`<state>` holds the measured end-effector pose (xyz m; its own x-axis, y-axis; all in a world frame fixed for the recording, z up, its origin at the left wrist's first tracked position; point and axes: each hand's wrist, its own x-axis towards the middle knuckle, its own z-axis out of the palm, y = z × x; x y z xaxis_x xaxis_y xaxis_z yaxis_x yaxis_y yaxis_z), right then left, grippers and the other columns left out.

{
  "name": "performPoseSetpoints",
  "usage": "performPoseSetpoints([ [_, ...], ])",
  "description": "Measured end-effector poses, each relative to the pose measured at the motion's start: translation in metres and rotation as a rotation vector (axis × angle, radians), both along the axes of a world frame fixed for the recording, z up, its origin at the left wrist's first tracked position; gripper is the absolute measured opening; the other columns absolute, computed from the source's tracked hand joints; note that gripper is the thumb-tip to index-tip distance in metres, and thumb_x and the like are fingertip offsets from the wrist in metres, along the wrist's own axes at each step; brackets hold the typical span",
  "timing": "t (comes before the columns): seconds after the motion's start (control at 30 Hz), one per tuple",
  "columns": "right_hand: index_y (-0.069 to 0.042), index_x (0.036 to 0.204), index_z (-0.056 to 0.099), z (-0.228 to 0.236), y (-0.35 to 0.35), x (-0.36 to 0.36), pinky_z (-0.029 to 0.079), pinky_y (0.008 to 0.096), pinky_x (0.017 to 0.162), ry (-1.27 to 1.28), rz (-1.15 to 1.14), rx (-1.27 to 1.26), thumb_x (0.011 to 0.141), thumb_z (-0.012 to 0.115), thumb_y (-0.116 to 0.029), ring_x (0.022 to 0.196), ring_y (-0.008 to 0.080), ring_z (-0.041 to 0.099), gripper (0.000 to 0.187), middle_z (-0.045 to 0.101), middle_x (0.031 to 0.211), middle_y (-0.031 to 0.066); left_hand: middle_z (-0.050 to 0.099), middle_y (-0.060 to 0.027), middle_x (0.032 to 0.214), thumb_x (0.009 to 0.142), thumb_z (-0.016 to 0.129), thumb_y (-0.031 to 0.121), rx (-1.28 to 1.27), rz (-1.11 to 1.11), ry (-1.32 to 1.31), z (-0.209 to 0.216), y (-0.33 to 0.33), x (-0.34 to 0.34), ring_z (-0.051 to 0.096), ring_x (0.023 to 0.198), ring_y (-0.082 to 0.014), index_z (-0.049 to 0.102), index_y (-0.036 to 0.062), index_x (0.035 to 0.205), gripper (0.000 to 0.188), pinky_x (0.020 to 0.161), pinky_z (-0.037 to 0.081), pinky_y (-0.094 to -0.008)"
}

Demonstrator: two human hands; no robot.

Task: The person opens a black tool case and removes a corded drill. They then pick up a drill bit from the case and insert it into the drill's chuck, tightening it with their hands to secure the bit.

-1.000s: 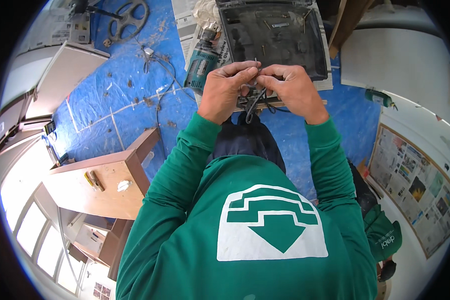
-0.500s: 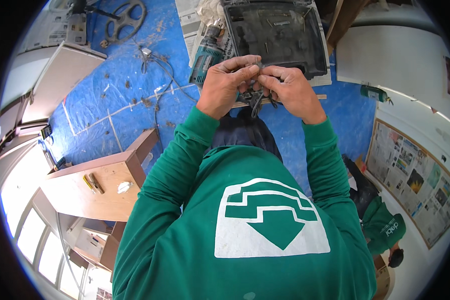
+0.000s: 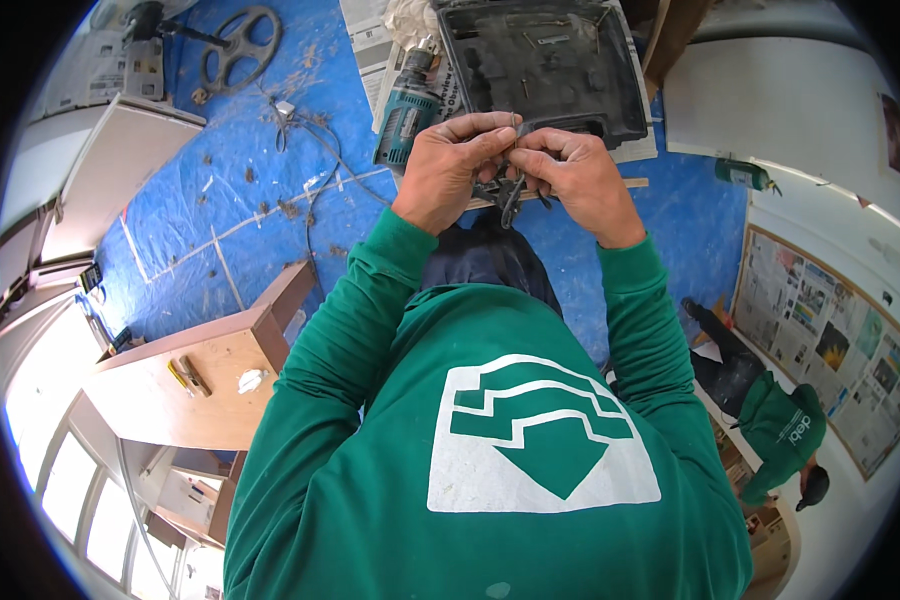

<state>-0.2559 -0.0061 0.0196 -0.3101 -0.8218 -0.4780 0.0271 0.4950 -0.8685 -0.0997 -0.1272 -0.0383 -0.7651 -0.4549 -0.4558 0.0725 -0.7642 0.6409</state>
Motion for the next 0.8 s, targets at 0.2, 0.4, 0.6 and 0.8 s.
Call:
performPoseSetpoints([
  [0.2,0.000,0.102,0.079,-0.007,0.004,0.002,0.050,0.0256,0.064,0.011,-0.030,0.018,0.101,0.076,-0.022,0.074,0.0070,0.062,0.022,0.075,0.086,0.0012,0.073,-0.0027,0.091,0.100,0.081,0.014,-0.005,-0.004,-0.030,-0.001,0.003,0.000,0.061,0.074,-0.0087,0.077,-0.0047,0.124,0.031,0.064,0.048,-0.0234],
  [0.4,0.003,0.099,0.076,-0.009,0.004,0.006,0.052,0.0295,0.067,0.074,0.044,0.034,0.099,0.076,-0.021,0.074,0.0101,0.064,0.024,0.075,0.085,0.0046,0.071,-0.0019,0.087,0.101,0.081,0.021,0.029,0.102,-0.072,-0.005,-0.001,-0.002,0.062,0.072,-0.0108,0.078,-0.0016,0.112,0.025,0.062,0.047,-0.0269],
  [0.6,0.004,0.100,0.073,-0.026,0.035,0.025,0.054,0.0288,0.072,-0.002,0.007,0.096,0.101,0.072,-0.018,0.076,0.0115,0.065,0.023,0.075,0.086,0.0065,0.077,-0.0093,0.096,0.098,0.081,0.029,-0.398,0.322,-0.368,-0.073,-0.099,0.005,0.072,0.082,-0.0205,0.079,-0.0025,0.115,0.036,0.070,0.056,-0.0334],
  [0.8,0.003,0.115,0.069,-0.058,0.071,0.054,0.054,0.0283,0.070,-0.089,-0.050,0.186,0.102,0.068,-0.013,0.076,0.0106,0.065,0.021,0.075,0.090,0.0065,0.078,-0.0289,0.114,0.087,0.083,0.055,-1.118,-0.446,-0.894,-0.140,-0.175,-0.036,0.075,0.106,-0.0437,0.076,-0.0072,0.119,0.071,0.093,0.059,-0.0488],
])
